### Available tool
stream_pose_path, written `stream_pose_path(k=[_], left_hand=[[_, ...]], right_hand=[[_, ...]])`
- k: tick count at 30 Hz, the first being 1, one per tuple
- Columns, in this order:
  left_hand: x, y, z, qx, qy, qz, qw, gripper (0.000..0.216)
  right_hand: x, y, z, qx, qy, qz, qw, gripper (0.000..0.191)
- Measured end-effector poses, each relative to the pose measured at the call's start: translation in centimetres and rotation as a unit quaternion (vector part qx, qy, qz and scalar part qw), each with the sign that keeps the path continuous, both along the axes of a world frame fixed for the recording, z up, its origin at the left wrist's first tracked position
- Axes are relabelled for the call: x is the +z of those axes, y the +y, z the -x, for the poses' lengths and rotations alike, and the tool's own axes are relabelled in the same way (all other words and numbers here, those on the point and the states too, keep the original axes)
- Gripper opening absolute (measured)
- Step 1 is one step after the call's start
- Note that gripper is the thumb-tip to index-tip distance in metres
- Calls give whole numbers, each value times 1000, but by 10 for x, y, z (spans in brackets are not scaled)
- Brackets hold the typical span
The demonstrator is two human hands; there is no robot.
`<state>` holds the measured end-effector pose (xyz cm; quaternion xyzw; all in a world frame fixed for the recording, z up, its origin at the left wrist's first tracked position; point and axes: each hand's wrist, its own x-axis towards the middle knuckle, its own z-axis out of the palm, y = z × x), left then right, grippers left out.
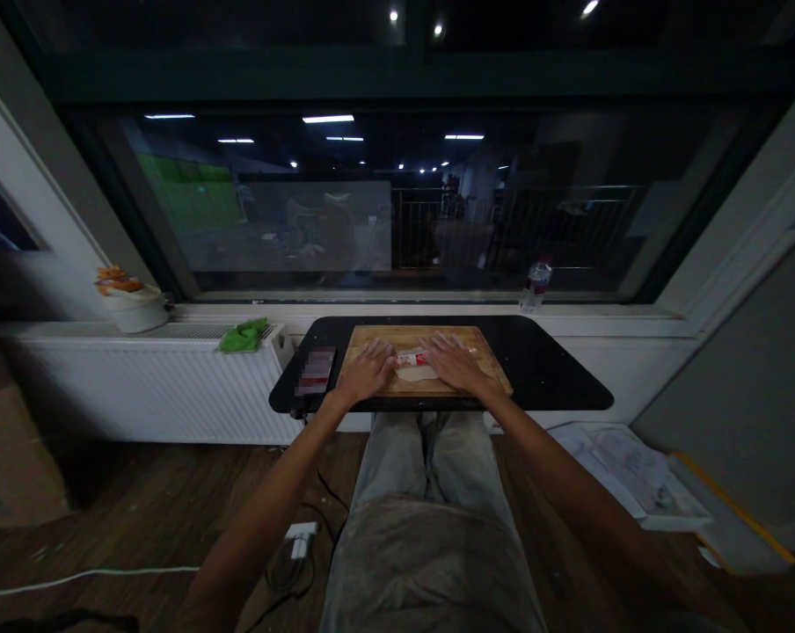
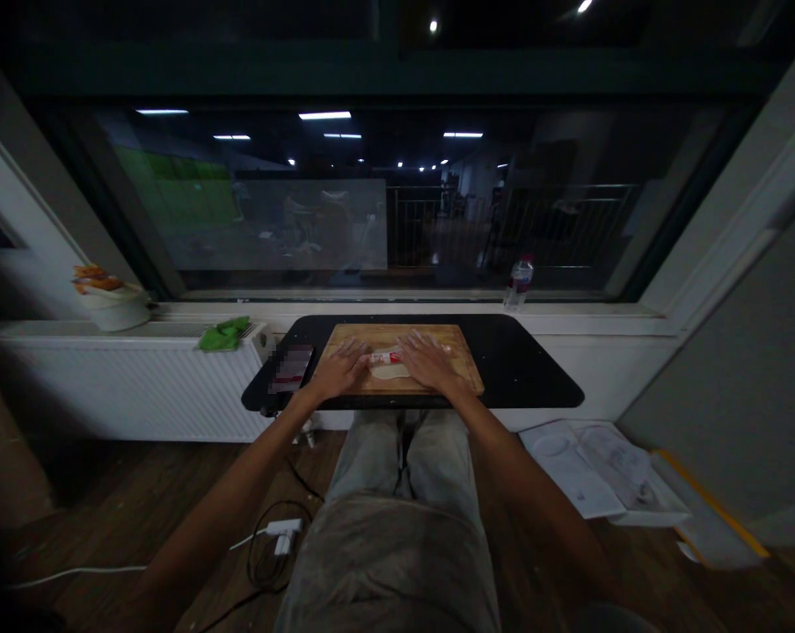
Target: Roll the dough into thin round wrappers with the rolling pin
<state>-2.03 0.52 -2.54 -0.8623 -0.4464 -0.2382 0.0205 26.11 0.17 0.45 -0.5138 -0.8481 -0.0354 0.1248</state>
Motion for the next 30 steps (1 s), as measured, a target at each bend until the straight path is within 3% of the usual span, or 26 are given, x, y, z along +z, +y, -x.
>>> stream_pose_path(k=[11,19,25,28,30], left_hand=[[22,37,-10,91,61,16,994,44],[26,25,-9,114,82,-3,990,44],[31,25,-12,108,87,-1,990,42],[34,20,-12,95,51,-18,994,41],[35,13,-12,124,-3,-55,991,38]], right_hand=[[9,26,-22,-36,14,-2,999,59],[-2,-2,-33,-28,59,-30,997,54],[-2,-4,-33,-29,71,-24,997,52],[-2,-5,-32,-30,71,-22,997,51],[-2,-5,-32,-34,65,-27,997,48]])
